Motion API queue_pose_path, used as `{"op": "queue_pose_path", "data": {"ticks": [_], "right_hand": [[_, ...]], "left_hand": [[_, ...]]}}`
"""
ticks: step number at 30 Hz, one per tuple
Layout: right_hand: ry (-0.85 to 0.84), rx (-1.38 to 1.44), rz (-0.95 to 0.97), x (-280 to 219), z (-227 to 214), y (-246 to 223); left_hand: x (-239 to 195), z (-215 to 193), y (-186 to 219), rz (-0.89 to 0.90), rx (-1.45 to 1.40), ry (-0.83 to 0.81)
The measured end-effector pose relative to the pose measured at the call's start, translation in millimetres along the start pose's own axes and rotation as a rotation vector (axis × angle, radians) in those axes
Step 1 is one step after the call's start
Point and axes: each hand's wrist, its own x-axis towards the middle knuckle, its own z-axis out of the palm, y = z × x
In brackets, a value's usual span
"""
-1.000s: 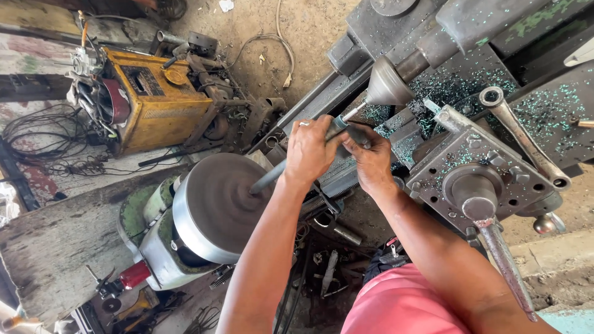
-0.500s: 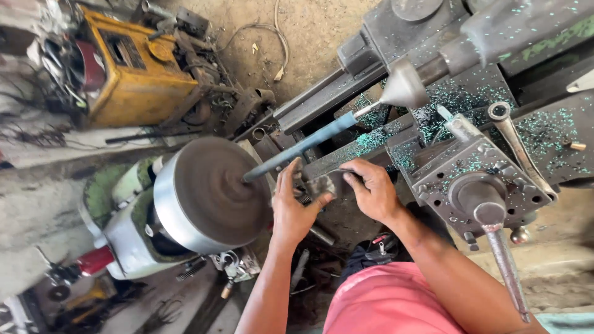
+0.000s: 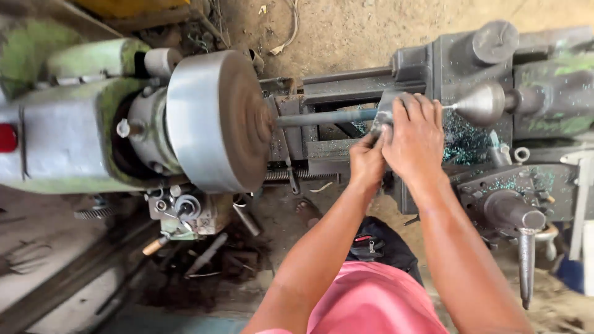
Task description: Sanding a rotating metal rod on a lathe using a piece of sandpaper to achieve a smooth finish.
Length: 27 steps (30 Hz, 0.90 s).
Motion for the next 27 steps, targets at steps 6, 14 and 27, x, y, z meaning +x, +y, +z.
{"op": "queue_pose_path", "data": {"ticks": [6,14,27], "right_hand": [[-0.45,-0.138,-0.198,30,12,23],[-0.778,-0.194,-0.171,68,-2,15],[-0.865,-0.295,-0.159,75,17,37]], "left_hand": [[16,-4,-15,-0.025,-0.118,-0.023],[48,4,-71,0.09,-0.094,-0.048],[-26,-138,-8,-0.154,0.682,-0.204]]}}
